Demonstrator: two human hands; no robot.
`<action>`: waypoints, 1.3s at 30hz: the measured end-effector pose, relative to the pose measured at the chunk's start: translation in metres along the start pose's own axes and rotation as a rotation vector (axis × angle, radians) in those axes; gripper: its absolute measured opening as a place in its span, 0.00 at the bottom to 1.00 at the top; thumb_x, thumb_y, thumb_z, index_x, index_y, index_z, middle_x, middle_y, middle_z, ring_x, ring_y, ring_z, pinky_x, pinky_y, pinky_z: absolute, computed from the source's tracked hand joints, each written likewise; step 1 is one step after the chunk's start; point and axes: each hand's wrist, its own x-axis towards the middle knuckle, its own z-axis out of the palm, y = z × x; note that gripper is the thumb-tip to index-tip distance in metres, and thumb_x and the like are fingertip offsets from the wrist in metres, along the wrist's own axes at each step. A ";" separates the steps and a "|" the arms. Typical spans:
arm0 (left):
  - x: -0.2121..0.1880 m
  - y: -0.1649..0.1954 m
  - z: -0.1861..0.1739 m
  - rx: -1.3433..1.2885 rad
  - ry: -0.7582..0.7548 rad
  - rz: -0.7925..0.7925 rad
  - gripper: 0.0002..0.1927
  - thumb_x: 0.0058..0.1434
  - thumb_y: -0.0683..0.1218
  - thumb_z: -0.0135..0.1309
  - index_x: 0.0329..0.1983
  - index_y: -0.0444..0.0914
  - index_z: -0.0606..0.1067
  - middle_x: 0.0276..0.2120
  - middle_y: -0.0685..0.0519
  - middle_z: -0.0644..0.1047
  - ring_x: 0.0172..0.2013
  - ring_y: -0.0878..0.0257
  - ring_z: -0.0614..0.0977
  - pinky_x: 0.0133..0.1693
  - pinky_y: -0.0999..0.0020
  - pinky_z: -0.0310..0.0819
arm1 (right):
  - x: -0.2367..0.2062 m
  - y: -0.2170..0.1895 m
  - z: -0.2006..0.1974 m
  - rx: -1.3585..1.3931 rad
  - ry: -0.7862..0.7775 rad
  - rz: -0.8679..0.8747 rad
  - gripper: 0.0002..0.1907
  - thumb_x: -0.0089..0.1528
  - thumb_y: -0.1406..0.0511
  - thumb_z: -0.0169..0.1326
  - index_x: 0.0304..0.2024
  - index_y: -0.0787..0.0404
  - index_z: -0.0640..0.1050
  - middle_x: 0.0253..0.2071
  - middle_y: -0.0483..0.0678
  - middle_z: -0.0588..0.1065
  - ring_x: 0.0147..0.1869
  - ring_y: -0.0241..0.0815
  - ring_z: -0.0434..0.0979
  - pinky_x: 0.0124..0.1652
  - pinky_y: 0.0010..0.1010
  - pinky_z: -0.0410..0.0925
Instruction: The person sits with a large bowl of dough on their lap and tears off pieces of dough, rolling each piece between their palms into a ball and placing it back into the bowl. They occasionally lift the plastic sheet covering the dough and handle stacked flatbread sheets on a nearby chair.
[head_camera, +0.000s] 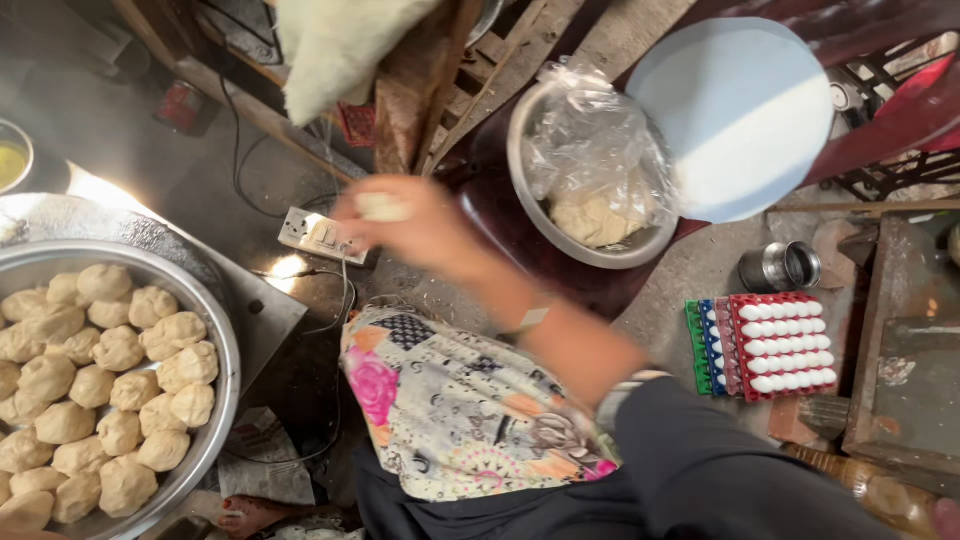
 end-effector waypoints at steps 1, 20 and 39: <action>-0.003 0.002 -0.002 0.017 0.011 0.013 0.06 0.72 0.33 0.49 0.45 0.31 0.77 0.45 0.47 0.82 0.44 0.60 0.79 0.49 0.66 0.71 | -0.014 0.002 -0.040 0.255 0.006 -0.014 0.14 0.62 0.72 0.59 0.50 0.66 0.79 0.45 0.58 0.81 0.45 0.47 0.86 0.45 0.35 0.83; -0.395 0.091 0.240 -0.034 -1.170 -0.252 0.23 0.57 0.38 0.64 0.52 0.29 0.68 0.36 0.49 0.79 0.33 0.62 0.82 0.32 0.68 0.82 | -0.085 0.113 -0.287 -1.896 -0.628 -0.527 0.09 0.57 0.64 0.55 0.38 0.61 0.80 0.44 0.49 0.77 0.57 0.48 0.73 0.48 0.34 0.72; -0.436 0.045 0.286 -0.086 -1.036 -0.416 0.07 0.60 0.33 0.57 0.36 0.30 0.70 0.28 0.52 0.77 0.26 0.62 0.86 0.25 0.69 0.83 | -0.132 0.111 -0.289 -0.200 0.653 -0.074 0.16 0.52 0.69 0.66 0.43 0.62 0.82 0.40 0.49 0.81 0.41 0.47 0.83 0.39 0.35 0.76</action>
